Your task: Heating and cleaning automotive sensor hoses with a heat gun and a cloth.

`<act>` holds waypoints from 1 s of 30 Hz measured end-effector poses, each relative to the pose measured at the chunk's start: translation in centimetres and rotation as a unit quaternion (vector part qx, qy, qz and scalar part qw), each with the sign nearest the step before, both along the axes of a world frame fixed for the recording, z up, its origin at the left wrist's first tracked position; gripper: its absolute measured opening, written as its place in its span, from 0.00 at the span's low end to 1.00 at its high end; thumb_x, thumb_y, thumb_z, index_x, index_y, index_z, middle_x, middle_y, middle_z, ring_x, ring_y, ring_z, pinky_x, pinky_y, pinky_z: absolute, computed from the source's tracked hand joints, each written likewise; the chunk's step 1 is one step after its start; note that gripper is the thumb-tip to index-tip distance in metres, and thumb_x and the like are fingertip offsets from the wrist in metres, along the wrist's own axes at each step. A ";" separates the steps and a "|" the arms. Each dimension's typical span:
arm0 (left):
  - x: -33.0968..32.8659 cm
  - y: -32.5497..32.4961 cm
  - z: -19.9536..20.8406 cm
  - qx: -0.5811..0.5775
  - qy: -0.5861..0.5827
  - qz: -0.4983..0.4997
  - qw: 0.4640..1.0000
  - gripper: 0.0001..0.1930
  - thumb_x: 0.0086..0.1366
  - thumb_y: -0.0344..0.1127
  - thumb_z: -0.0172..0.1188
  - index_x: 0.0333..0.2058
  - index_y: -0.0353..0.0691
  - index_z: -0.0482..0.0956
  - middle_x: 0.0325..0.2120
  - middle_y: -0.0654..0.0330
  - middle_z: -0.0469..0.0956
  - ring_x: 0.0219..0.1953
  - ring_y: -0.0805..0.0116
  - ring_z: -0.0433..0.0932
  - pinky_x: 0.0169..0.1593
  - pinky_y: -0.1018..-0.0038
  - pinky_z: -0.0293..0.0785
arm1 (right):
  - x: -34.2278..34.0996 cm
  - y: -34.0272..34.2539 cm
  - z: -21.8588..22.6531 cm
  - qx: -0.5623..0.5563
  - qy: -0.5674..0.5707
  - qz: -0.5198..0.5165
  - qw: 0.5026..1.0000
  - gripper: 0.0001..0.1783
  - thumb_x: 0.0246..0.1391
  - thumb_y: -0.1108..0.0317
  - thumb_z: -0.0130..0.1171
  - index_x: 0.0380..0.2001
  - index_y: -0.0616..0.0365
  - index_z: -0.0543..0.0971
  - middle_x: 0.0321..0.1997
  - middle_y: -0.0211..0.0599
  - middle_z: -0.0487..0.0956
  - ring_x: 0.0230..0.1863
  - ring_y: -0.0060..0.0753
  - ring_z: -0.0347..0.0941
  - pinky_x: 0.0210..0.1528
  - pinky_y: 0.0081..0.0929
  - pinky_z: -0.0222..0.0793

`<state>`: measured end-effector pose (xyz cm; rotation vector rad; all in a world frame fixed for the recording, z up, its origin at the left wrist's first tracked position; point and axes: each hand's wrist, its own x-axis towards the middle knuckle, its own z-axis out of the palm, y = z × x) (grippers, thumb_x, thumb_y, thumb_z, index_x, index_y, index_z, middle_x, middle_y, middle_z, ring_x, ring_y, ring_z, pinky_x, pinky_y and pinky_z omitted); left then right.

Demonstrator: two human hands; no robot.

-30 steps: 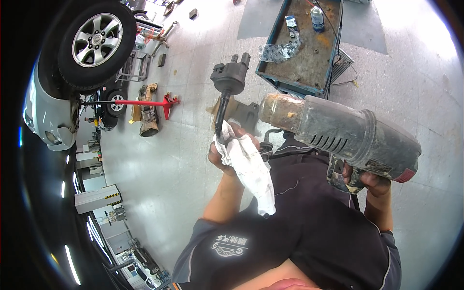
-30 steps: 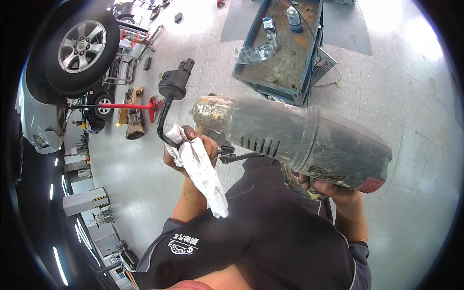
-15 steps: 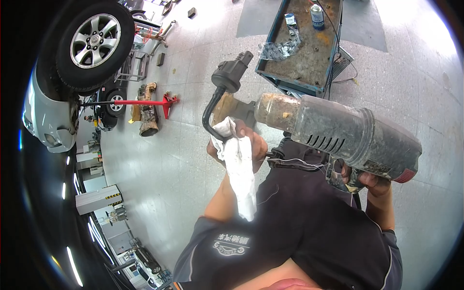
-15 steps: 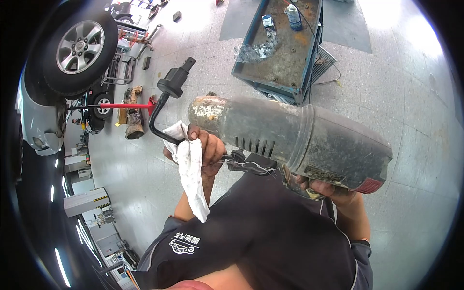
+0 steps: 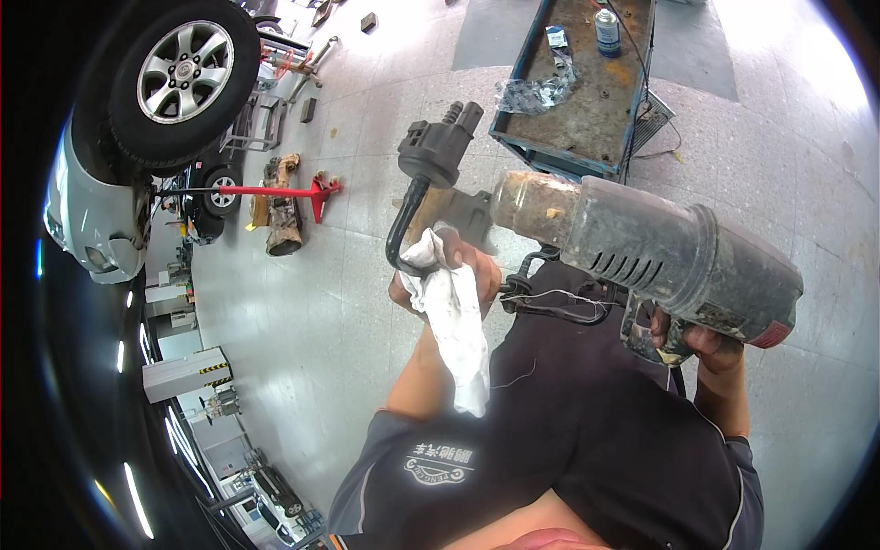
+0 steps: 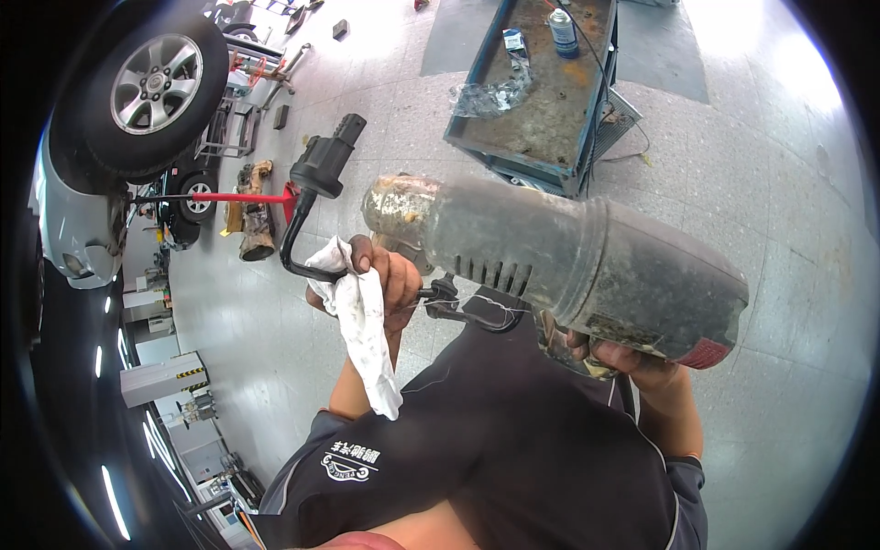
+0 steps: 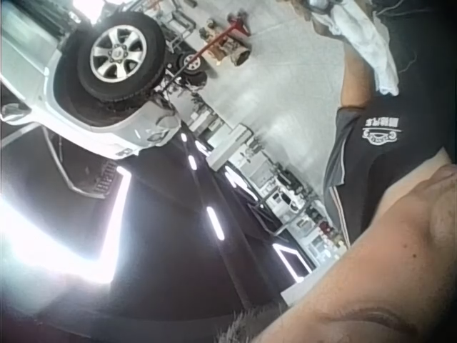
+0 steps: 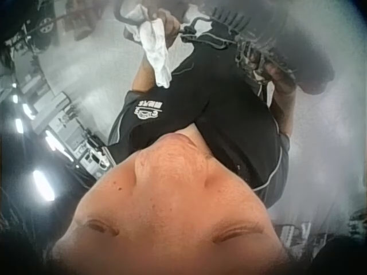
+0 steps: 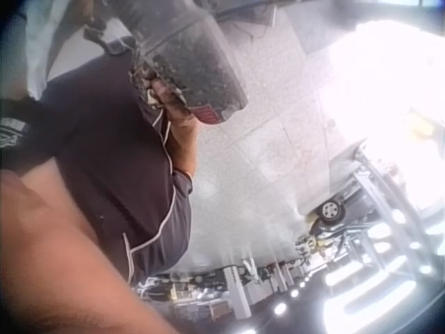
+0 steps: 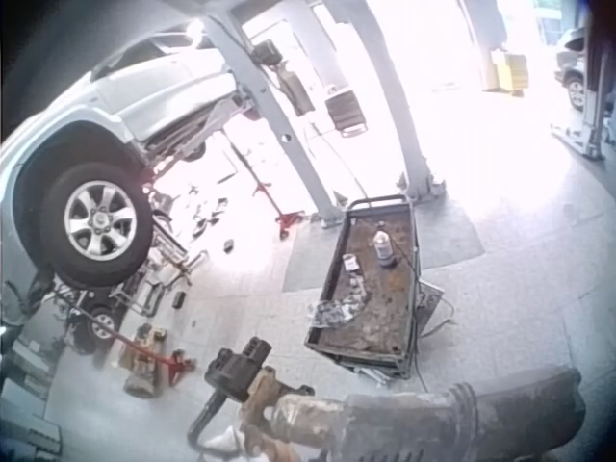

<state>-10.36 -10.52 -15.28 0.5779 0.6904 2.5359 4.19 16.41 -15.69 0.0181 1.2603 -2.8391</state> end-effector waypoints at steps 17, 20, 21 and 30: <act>-0.6 -2.2 -0.6 -0.025 0.017 0.021 0.999 0.30 0.53 0.62 0.51 0.34 0.34 0.68 0.14 0.60 0.70 0.09 0.73 0.65 0.13 0.78 0.54 | -0.5 -0.6 0.3 0.040 0.019 -0.029 0.999 0.39 0.42 0.60 0.66 0.54 0.69 0.61 0.30 0.53 0.75 0.27 0.41 0.75 0.29 0.33 0.74; -1.4 -2.5 0.3 -0.064 0.044 0.014 0.997 0.30 0.52 0.61 0.54 0.32 0.33 0.69 0.16 0.56 0.72 0.11 0.71 0.67 0.13 0.77 0.58 | -1.2 -0.2 0.0 -0.047 0.114 0.019 0.992 0.30 0.45 0.79 0.60 0.54 0.66 0.65 0.43 0.52 0.75 0.40 0.40 0.76 0.38 0.32 0.75; -1.6 -3.0 0.3 -0.063 0.045 0.015 0.997 0.30 0.52 0.61 0.54 0.32 0.33 0.69 0.16 0.56 0.72 0.11 0.71 0.67 0.13 0.77 0.58 | -1.2 -0.2 0.0 -0.046 0.115 0.020 0.992 0.30 0.45 0.79 0.60 0.54 0.66 0.65 0.43 0.52 0.75 0.40 0.40 0.76 0.38 0.32 0.75; -2.9 -6.3 2.7 -0.308 0.164 0.188 0.918 0.35 0.40 0.63 0.65 0.24 0.28 0.73 0.19 0.55 0.74 0.18 0.69 0.74 0.23 0.78 0.71 | -0.1 -0.6 0.3 -0.031 0.106 -0.005 0.994 0.30 0.45 0.77 0.60 0.53 0.66 0.65 0.43 0.52 0.75 0.39 0.40 0.76 0.37 0.32 0.75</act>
